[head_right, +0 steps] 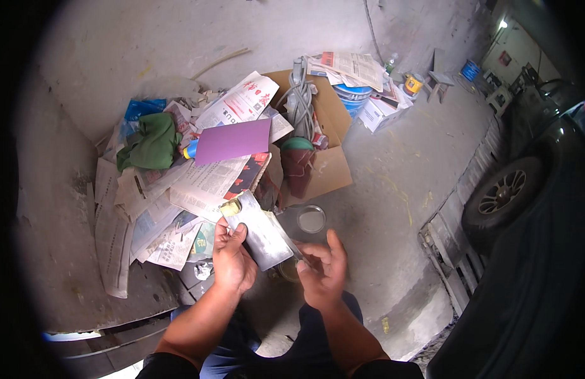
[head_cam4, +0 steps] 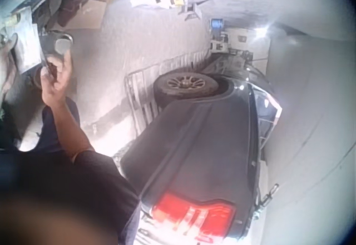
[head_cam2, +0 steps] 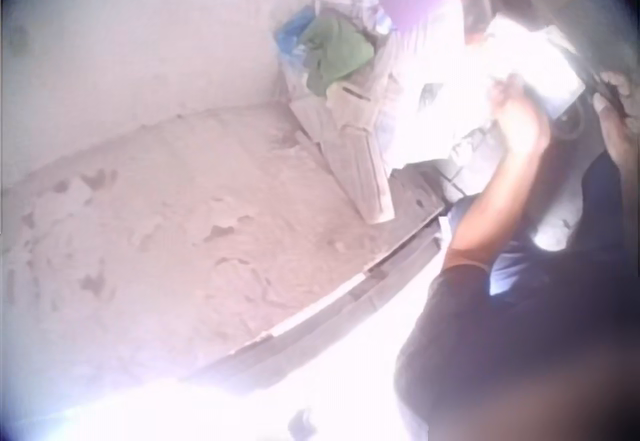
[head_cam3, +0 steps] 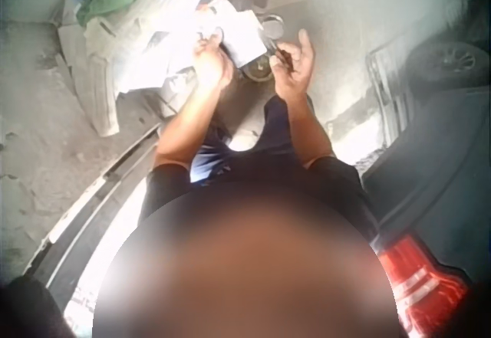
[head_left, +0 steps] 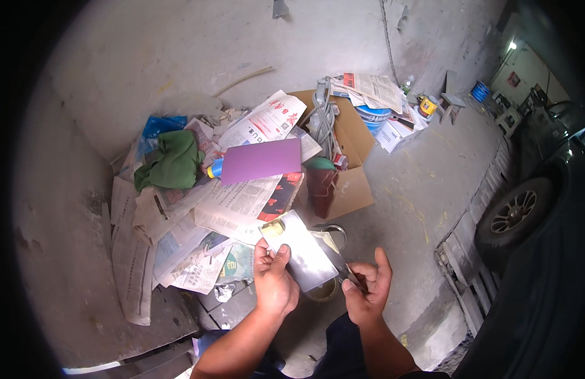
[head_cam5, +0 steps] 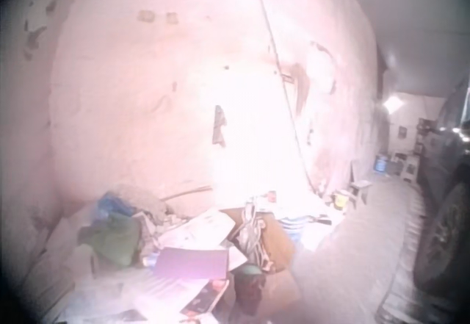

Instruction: The person sands a piece of sandpaper while sitting on the floor, then walks to the rear of a pickup truck and rubs the tailgate with their hand. They later dip the sandpaper into a container and apply a substance to the tailgate.

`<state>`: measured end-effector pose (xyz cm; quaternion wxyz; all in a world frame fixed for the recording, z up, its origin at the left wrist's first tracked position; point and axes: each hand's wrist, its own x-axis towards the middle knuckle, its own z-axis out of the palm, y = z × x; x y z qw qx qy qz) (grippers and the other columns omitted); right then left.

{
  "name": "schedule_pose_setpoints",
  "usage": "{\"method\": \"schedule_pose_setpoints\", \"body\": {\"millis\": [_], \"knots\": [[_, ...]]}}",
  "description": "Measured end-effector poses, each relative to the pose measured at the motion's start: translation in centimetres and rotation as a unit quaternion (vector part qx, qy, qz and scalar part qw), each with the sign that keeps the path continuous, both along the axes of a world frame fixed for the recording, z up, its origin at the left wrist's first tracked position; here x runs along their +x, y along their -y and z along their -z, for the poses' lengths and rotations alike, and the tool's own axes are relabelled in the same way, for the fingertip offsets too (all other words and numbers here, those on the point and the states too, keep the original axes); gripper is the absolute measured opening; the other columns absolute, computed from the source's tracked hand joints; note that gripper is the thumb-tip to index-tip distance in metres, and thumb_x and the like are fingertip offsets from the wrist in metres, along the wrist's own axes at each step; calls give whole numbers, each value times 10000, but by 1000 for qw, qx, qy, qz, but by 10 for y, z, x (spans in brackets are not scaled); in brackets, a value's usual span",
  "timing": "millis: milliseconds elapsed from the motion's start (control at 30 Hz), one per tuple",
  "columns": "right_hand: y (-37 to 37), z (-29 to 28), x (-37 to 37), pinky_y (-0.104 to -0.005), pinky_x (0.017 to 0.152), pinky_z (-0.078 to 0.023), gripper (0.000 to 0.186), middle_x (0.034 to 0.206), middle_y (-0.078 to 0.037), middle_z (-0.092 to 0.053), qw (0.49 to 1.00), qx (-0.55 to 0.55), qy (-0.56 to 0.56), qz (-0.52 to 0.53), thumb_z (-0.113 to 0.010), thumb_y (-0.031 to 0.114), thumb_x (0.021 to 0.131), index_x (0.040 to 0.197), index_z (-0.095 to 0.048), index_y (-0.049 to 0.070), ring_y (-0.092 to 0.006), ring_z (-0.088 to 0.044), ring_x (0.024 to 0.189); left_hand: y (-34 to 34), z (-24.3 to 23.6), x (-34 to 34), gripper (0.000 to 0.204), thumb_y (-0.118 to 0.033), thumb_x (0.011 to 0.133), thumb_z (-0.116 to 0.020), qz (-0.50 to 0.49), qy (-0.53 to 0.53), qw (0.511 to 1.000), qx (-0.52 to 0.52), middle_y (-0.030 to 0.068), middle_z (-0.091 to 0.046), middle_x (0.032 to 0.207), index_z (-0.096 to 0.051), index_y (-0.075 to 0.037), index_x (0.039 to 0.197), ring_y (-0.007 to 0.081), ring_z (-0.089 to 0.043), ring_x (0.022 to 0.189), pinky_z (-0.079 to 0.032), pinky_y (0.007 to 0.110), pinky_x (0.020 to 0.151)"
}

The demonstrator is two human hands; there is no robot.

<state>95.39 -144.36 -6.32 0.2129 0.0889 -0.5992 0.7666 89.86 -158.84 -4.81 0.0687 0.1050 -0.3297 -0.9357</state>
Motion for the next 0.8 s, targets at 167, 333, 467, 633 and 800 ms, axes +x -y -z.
{"method": "schedule_pose_setpoints", "body": {"millis": [167,333,467,633,800], "knots": [[-2,0,-5,-332,989,-415,822,1220,-143,-573,995,-68,15,-68,-562,-92,839,1525,-133,52,-189,-576,1094,-2,1,0,264,30,934,-541,10,17,1000,7,70,-614,1150,-492,-48,1181,142,-561,1069,-404,320,998],[-21,-1,-21,-396,1047,-373,871,1282,-154,-534,969,-115,22,-218,-648,30,842,1538,-125,65,-230,-495,1231,-1,3,-1,263,39,937,-528,32,7,999,-1,67,-623,1137,-495,-50,1182,135,-566,1056,-413,314,987],[-21,5,-22,-396,1086,-331,836,1393,-163,-468,976,-102,59,-185,-643,108,892,1542,-119,69,-230,-438,1302,-5,2,0,260,44,938,-526,38,4,999,-9,66,-628,1135,-499,-50,1179,131,-570,1045,-413,309,979],[-7,7,-18,-403,1122,-281,744,1471,-183,-406,962,-185,9,-199,-568,204,973,1540,-109,57,-237,-392,1356,-5,3,0,264,51,936,-526,37,5,999,-8,67,-629,1134,-502,-50,1179,128,-568,1053,-408,303,981],[-17,12,-15,-417,1121,-285,693,1470,-230,-390,962,-115,47,-243,-515,182,995,1540,-105,61,-282,-397,1355,-5,2,-1,279,55,937,-521,21,-10,999,-35,61,-629,1133,-494,-47,1196,118,-570,1038,-418,285,962]]}}
